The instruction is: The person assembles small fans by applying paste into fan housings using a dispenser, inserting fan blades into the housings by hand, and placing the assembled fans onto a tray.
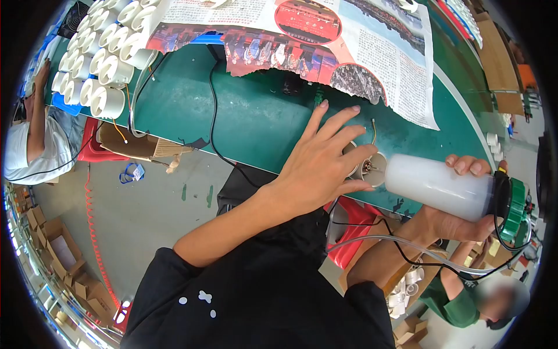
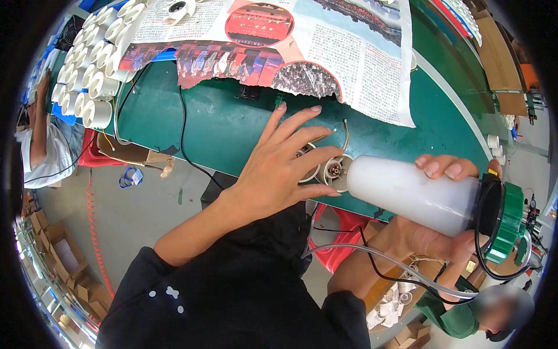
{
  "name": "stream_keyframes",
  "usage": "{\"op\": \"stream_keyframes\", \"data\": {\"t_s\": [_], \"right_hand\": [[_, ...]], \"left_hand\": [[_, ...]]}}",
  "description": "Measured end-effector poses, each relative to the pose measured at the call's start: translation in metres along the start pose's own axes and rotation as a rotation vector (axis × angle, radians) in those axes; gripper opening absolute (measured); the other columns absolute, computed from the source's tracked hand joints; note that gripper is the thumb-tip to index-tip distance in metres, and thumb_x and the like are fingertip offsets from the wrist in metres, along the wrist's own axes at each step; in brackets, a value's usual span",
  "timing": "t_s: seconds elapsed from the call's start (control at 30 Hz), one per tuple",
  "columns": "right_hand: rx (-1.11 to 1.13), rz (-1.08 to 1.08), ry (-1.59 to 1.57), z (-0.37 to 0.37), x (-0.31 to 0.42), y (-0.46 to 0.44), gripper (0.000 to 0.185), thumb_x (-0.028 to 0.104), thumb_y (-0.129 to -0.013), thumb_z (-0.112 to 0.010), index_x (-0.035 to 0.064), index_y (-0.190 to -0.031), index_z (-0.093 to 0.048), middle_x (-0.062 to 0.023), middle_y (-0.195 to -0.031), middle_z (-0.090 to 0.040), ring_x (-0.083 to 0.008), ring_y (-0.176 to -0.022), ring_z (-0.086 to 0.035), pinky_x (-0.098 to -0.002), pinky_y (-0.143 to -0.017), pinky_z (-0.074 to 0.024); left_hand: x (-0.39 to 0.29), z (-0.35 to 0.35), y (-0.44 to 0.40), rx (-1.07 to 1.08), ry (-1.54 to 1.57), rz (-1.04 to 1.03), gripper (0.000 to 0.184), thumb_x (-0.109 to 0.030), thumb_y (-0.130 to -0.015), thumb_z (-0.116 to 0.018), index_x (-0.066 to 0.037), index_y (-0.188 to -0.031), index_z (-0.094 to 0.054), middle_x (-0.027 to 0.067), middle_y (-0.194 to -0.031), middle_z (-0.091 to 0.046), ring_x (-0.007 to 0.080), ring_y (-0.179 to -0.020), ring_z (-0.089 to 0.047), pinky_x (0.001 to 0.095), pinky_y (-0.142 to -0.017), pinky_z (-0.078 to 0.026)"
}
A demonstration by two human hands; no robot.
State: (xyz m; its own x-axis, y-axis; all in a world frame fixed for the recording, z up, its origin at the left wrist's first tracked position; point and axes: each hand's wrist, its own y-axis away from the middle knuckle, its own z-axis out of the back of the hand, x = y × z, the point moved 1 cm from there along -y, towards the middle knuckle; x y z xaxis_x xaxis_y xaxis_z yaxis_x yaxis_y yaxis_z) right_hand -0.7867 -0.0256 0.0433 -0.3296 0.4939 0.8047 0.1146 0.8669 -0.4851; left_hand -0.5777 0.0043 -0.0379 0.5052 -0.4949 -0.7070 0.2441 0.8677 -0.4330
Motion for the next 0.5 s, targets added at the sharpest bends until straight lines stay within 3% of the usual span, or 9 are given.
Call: {"op": "stream_keyframes", "data": {"t_s": [0.5], "right_hand": [[0.028,-0.008,0.007,0.0046,-0.0019,0.0017,0.076,0.063,-0.075,-0.066,0.0035,-0.121,-0.053,-0.0138,-0.100,-0.052,-0.0270,-0.087,-0.052,-0.0453,-0.083,-0.0441]], "left_hand": [[0.0000,-0.0004,0.0000,-0.005,-0.014,-0.001,0.049,-0.037,-0.071,-0.081,-0.013,-0.111,-0.065,0.0090,-0.119,-0.056,0.0336,-0.132,-0.041,0.0611,-0.111,-0.024]]}}
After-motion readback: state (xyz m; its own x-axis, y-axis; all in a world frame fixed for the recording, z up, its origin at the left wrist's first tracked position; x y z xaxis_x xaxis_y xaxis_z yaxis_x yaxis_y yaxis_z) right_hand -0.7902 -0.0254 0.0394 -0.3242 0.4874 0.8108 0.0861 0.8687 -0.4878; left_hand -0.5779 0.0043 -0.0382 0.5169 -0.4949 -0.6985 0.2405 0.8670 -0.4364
